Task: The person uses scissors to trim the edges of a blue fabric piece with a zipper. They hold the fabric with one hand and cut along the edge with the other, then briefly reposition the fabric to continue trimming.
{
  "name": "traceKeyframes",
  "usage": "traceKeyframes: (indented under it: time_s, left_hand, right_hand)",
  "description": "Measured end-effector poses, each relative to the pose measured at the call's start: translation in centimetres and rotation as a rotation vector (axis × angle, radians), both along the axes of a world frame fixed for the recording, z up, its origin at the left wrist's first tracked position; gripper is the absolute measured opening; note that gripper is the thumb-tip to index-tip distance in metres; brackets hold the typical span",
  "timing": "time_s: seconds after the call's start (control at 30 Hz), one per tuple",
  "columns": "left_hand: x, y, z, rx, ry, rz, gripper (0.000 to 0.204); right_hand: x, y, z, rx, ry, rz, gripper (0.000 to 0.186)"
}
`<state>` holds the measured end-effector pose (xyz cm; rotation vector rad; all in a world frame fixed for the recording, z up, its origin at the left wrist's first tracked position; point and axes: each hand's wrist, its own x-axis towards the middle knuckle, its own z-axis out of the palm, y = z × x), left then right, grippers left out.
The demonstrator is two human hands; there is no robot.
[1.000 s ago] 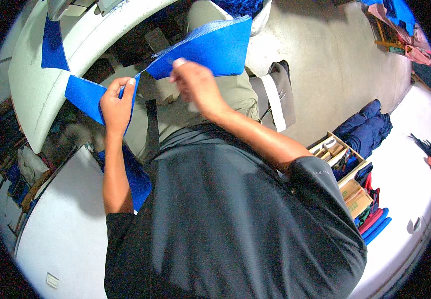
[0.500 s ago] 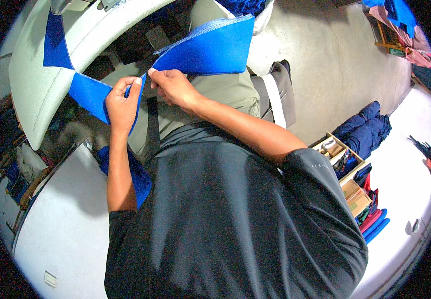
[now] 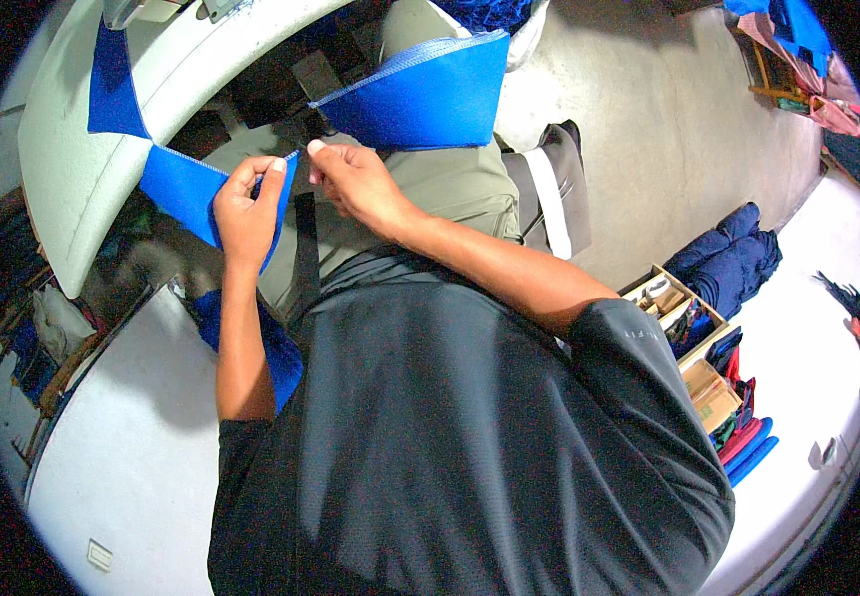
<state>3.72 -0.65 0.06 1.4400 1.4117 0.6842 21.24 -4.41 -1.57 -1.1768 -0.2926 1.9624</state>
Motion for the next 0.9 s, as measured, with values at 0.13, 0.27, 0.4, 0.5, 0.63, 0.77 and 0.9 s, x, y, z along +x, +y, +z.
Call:
traceKeyframes:
  time_s: [0.13,0.27,0.4,0.5,0.63,0.77,0.9]
  left_hand:
    - [1.2,-0.2,0.3,0.039,-0.109,0.031,0.013]
    - [2.2,0.1,-0.2,0.088,-0.148,-0.014,0.011]
    - [2.0,0.3,0.1,0.000,-0.049,-0.037,0.024]
    - [-1.1,0.3,-0.1,-0.020,0.088,-0.102,0.025]
    - [-4.4,0.6,0.2,-0.050,0.001,-0.182,0.008]
    - [-3.6,2.0,-0.4,-0.022,0.019,-0.008,0.020]
    - [-2.5,3.2,-1.6,0.008,0.092,0.001,0.018]
  right_hand:
    - [-0.1,-0.5,1.1,0.232,-0.270,0.068,0.027]
    - [-1.2,-0.5,0.4,0.215,-0.246,-0.081,0.019]
    - [1.5,-0.7,1.4,0.344,-0.532,-0.070,0.017]
    - [7.3,-0.2,2.5,0.366,-0.734,-0.220,0.015]
    - [15.5,1.4,2.7,0.163,-0.566,-0.500,0.016]
    - [19.2,2.5,0.5,0.213,-0.628,-0.535,0.016]
    - [20.0,2.9,-1.4,0.246,-0.756,-0.468,0.018]
